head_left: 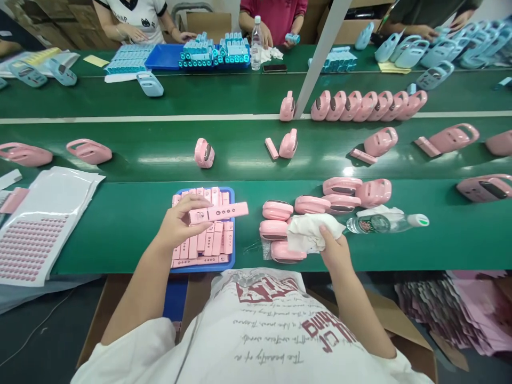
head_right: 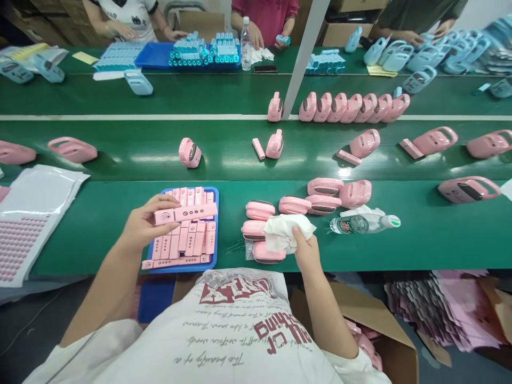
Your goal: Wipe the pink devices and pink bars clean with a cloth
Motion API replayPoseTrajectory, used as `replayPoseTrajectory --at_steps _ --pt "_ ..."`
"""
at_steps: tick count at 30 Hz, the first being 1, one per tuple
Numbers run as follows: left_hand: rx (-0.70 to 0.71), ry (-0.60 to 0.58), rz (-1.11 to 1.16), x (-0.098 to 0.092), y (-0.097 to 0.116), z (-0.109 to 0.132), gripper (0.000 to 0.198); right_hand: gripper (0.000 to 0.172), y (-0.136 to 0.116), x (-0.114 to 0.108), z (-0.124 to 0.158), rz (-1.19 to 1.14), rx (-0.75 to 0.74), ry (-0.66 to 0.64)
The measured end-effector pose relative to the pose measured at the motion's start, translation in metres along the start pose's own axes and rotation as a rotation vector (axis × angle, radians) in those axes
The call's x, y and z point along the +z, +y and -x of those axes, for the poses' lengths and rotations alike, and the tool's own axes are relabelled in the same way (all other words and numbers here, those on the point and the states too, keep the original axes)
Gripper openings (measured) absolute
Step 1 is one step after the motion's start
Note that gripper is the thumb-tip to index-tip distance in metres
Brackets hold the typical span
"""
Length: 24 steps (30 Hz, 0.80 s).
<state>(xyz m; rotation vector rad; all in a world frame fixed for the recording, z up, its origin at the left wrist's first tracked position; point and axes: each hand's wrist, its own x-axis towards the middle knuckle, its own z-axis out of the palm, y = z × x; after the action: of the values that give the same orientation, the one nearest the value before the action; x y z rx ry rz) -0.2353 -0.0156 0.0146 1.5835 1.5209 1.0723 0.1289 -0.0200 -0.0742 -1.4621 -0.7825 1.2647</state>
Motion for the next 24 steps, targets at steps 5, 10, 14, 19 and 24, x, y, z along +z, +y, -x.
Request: replayPoseTrajectory --at_steps 5,10,14,19,24 --pt "0.147 -0.039 0.414 0.024 0.049 0.007 0.029 0.038 -0.009 0.022 0.019 -0.217 0.089 -0.051" --pt "0.206 -0.102 0.680 0.044 0.052 0.007 0.041 0.041 -0.031 0.033 0.044 -0.327 0.165 -0.217" --pt "0.187 -0.184 0.814 0.057 0.052 0.009 0.045 0.045 -0.050 0.045 0.069 -0.352 0.195 -0.209" --pt "0.086 -0.265 0.885 0.068 0.055 0.018 0.048 0.057 -0.069 0.047 0.100 -0.304 0.202 -0.380" --pt "0.026 -0.293 0.899 0.074 0.055 0.022 0.046 0.061 -0.090 0.043 0.112 -0.148 -0.023 -0.828"
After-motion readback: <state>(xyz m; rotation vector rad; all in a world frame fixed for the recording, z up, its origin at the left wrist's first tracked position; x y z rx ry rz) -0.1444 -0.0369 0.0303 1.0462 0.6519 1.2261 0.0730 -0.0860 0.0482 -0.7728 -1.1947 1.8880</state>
